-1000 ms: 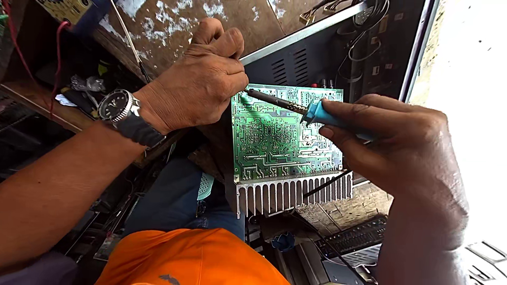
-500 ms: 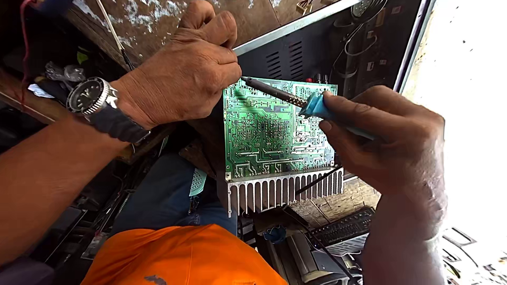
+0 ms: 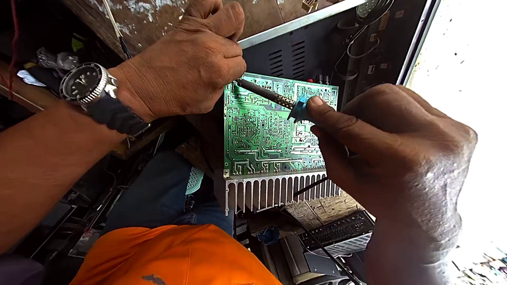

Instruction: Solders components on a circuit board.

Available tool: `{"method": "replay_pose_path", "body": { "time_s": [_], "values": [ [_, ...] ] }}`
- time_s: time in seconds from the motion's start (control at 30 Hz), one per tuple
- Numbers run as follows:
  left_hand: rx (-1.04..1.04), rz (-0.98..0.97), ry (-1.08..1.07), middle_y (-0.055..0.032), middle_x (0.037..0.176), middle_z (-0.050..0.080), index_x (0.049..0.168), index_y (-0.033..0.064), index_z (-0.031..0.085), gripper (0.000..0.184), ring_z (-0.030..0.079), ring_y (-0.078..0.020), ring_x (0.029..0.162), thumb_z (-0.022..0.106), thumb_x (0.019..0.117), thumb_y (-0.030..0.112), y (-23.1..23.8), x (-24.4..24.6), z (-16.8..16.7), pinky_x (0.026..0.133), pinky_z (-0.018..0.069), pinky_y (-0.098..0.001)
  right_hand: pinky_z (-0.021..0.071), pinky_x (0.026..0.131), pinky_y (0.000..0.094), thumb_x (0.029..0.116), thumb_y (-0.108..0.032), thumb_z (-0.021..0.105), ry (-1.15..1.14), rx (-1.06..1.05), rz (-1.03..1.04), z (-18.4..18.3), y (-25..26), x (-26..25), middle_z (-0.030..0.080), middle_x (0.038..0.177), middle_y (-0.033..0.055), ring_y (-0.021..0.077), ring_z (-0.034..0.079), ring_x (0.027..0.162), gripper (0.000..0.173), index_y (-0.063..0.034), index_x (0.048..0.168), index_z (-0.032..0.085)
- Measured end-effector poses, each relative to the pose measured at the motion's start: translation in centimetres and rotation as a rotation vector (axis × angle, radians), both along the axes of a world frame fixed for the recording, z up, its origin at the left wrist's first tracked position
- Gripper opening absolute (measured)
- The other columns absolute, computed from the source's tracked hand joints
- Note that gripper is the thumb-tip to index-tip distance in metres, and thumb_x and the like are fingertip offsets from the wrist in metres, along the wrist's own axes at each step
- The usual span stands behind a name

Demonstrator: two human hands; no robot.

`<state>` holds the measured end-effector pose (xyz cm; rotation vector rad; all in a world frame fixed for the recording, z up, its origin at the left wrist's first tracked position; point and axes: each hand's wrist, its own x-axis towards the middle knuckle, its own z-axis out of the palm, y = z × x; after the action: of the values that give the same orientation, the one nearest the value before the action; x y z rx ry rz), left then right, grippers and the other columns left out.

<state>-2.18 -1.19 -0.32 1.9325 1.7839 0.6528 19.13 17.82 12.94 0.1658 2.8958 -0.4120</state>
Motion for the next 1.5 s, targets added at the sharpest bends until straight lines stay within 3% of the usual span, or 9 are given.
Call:
{"method": "replay_pose_path", "body": {
  "time_s": [1.33, 1.5],
  "values": [
    [0.004, -0.037, 0.010, -0.0173, 0.086, 0.059, 0.090, -0.0021, 0.061, 0.022, 0.055, -0.0408, 0.104, 0.043, 0.1005, 0.005, 0.3, -0.3, 0.1, 0.094, 0.0393, -0.0539, 0.0374, 0.055, 0.0399, 0.0988, -0.013, 0.060, -0.041, -0.011, 0.055, 0.2, -0.5, -1.2, 0.057, 0.087, 0.0114, 0.0279, 0.056, 0.074, 0.032, -0.0162, 0.128, 0.074],
    [0.000, -0.037, 0.011, -0.0168, 0.086, 0.059, 0.089, -0.0016, 0.060, 0.022, 0.055, -0.0399, 0.104, 0.043, 0.1000, 0.005, 0.3, -0.3, 0.0, 0.093, 0.0400, -0.0533, 0.0380, 0.054, 0.0390, 0.0987, -0.018, 0.061, -0.085, -0.050, 0.038, 0.3, 0.0, -1.4, 0.058, 0.089, 0.0098, 0.0253, 0.056, 0.073, 0.032, -0.0187, 0.129, 0.074]
  ]
}}
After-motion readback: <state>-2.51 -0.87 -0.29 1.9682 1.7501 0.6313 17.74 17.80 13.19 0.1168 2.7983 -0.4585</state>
